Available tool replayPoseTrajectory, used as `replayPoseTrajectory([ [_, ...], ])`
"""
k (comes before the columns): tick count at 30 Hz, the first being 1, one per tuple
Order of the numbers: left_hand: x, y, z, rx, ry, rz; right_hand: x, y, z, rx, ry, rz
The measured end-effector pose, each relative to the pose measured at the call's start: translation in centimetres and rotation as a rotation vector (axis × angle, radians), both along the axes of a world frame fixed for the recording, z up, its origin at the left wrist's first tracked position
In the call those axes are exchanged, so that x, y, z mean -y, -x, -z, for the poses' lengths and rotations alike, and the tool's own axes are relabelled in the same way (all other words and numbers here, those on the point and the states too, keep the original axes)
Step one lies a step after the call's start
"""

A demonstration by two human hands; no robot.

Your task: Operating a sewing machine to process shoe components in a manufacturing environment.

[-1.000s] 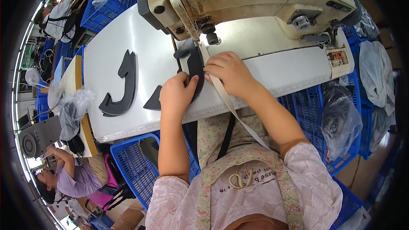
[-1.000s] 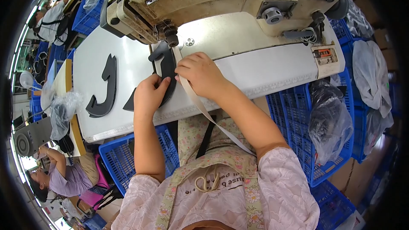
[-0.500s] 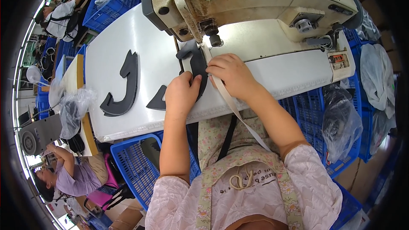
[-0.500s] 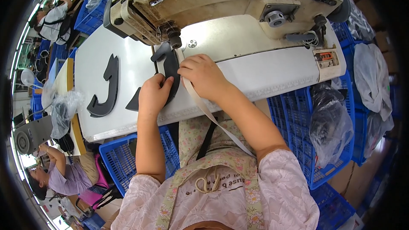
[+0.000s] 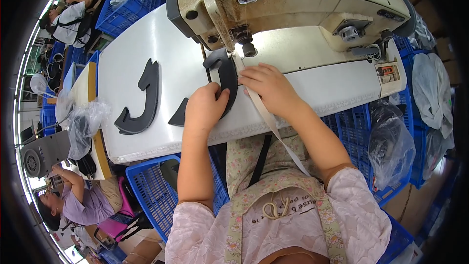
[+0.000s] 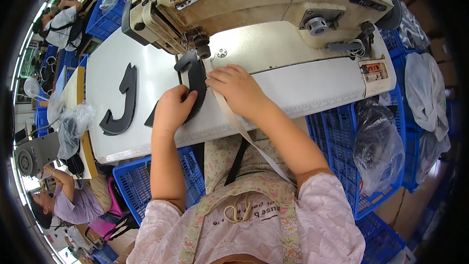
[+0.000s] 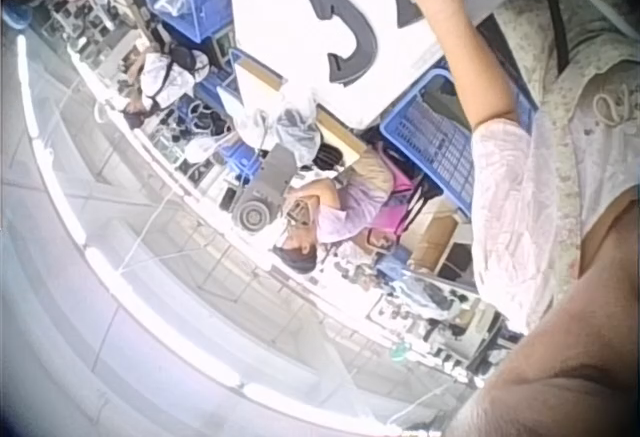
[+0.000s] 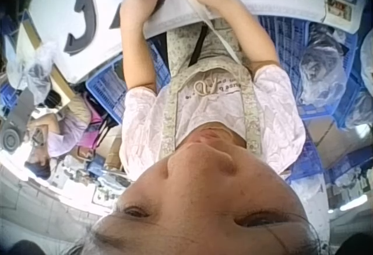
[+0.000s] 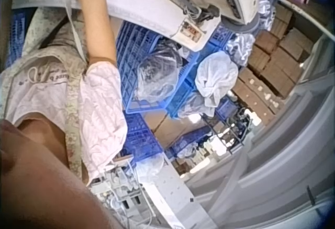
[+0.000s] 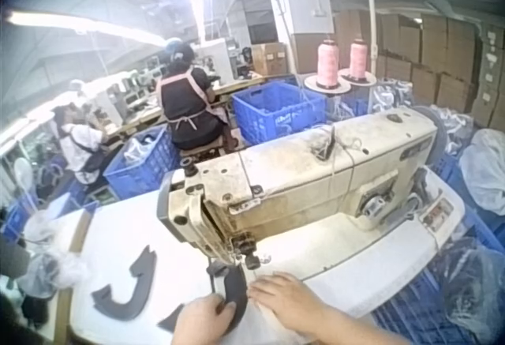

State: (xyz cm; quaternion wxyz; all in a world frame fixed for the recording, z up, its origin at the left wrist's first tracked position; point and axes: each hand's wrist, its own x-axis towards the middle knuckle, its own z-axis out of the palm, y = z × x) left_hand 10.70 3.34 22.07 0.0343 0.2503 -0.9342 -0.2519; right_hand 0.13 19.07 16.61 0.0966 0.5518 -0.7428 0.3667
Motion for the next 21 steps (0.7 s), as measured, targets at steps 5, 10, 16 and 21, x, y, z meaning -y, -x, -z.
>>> replayPoseTrajectory([
  [5,1.8,-0.7,-1.3,0.251,-0.079,0.147,-1.8,-0.7,-0.9,-0.016,-0.087,-0.084],
  [10,2.2,-0.8,-0.9,0.243,-0.054,0.204,-1.9,-0.9,-1.4,-0.069,-0.129,-0.051],
  [16,1.6,-0.2,-0.2,0.159,-0.062,0.156,-1.0,-0.4,-0.8,-0.079,-0.129,-0.028],
  [21,1.7,0.3,0.3,0.046,-0.069,0.083,-1.0,-0.1,-1.0,-0.117,-0.089,-0.03],
])
